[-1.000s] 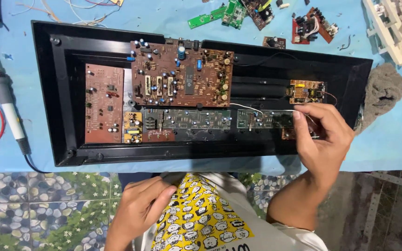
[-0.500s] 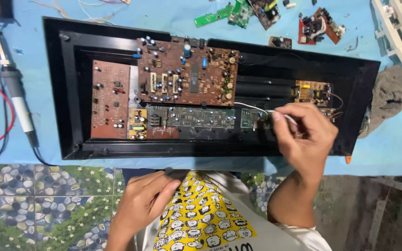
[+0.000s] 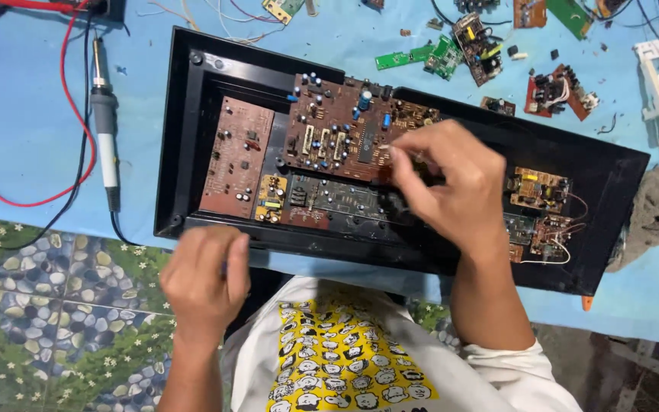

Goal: Repairing an electronic keyboard by connecting internal wiring harnesses and mounting circuit boards into the chassis.

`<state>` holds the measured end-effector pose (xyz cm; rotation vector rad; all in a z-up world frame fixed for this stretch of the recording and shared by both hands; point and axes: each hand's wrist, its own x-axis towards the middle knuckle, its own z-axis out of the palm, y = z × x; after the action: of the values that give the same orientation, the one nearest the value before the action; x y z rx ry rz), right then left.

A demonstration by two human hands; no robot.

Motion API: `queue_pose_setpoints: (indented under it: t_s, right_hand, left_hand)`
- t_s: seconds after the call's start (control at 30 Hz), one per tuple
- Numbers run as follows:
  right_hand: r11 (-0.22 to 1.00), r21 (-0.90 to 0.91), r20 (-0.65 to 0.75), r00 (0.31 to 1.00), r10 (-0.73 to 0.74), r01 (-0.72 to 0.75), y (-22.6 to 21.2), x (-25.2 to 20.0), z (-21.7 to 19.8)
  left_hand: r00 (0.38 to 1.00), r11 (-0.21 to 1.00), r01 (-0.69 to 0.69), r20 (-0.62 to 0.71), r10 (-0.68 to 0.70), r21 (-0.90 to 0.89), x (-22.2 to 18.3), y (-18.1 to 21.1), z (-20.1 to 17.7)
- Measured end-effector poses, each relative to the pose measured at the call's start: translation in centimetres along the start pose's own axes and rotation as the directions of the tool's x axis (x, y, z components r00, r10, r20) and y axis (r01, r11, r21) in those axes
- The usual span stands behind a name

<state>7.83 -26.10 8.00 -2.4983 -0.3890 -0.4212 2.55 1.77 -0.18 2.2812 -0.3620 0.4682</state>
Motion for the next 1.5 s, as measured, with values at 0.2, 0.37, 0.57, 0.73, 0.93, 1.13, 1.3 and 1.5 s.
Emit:
queue_pose_setpoints:
  t_s: [0.2, 0.37, 0.57, 0.73, 0.93, 1.13, 1.3, 1.5]
  right_hand:
    - [0.975, -0.097, -0.112, 0.976, 0.188, -0.199, 2.6, -0.7, -2.3]
    - [0.961, -0.119, -0.106, 0.965, 0.238, -0.250, 4.0, -2.5, -2.5]
    - [0.956, -0.070, -0.053, 0.958, 0.280, -0.284, 2.7, -2.1, -1.4]
    - [0.983, -0.056, 0.019, 0.984, 0.177, -0.176, 0.9, 0.3, 0.4]
    - [1.000, 0.025, 0.079, 0.997, -0.016, 0.014, 0.5, 3.0, 3.3]
    - [0.994, 0.049, 0.108, 0.989, -0.101, 0.096, 0.5, 4.0, 4.8]
    - [0.997, 0.024, 0.148, 0.986, -0.081, 0.078, 1.0, 3.9, 5.5]
    - [0.997, 0.014, 0.171, 0.983, -0.072, 0.070, 1.1, 4.3, 5.6]
  left_hand:
    - [0.989, 0.996, 0.084, -0.126, -0.080, 0.027, 3.2, -1.3, -0.6]
    - [0.981, 0.983, 0.181, -0.069, -0.179, 0.030, 4.5, -2.5, 0.1]
    - [0.989, 0.969, 0.145, -0.035, -0.141, 0.202, 5.0, -2.7, 1.2]
    - [0.983, 0.972, 0.180, -0.058, -0.173, 0.149, 4.6, -2.9, 1.1]
    - [0.975, 0.969, 0.214, -0.082, -0.205, 0.124, 3.8, -4.1, 1.5]
    - [0.967, 0.971, 0.239, -0.097, -0.237, 0.007, 3.6, -4.9, 1.5]
    - [0.972, 0.972, 0.215, -0.118, -0.203, 0.095, 3.5, -5.0, 2.0]
    - [0.974, 0.973, 0.207, -0.118, -0.195, 0.103, 3.6, -5.1, 1.9]
